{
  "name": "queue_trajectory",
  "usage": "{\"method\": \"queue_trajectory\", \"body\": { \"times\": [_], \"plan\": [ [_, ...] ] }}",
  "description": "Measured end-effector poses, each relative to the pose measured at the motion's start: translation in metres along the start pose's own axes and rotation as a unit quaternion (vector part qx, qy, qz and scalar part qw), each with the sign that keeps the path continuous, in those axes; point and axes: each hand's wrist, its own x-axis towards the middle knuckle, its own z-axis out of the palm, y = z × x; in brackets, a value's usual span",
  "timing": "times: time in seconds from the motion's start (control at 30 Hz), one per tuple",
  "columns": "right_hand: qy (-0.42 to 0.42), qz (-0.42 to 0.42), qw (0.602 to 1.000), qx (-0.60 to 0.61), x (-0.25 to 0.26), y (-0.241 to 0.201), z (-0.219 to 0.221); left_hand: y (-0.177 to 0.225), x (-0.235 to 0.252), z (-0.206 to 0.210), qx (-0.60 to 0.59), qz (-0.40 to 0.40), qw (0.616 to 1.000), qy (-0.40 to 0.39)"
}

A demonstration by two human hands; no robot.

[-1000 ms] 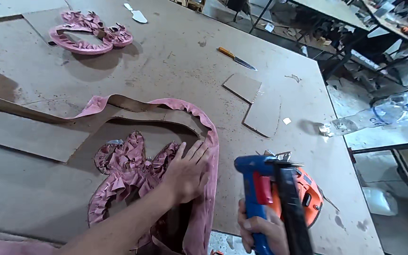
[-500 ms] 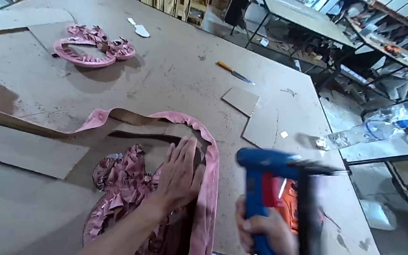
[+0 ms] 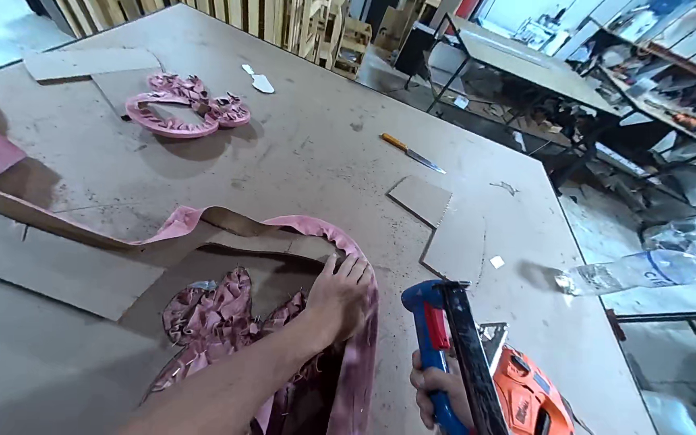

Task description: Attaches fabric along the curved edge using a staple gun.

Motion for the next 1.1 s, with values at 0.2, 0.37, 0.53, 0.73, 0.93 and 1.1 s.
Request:
{"method": "queue_trajectory", "body": {
  "times": [0.2,0.37,0.53,0.73,0.93,1.1],
  "plan": [
    [-0.123,-0.145,0.981,-0.042,0.007,-0.098,0.015,-0.025,-0.01,0.016,-0.068,-0.039,0.992,0.1],
    [-0.17,0.043,0.971,-0.161,0.1,-0.069,0.004,-0.021,-0.016,0.029,-0.091,-0.064,0.983,0.143],
    [-0.181,-0.061,0.975,-0.114,0.041,-0.115,-0.004,-0.02,-0.019,0.028,-0.087,-0.069,0.985,0.129],
    [-0.185,0.04,0.969,-0.16,0.106,-0.066,-0.012,-0.019,-0.018,0.0,-0.116,-0.086,0.988,0.046],
    [-0.198,-0.011,0.973,-0.114,0.072,-0.107,-0.008,0.009,0.011,-0.037,-0.055,-0.004,0.985,0.164],
    [-0.187,0.012,0.982,0.029,0.043,-0.082,-0.019,-0.026,0.008,0.0,-0.024,-0.011,0.996,0.08]
  ]
}}
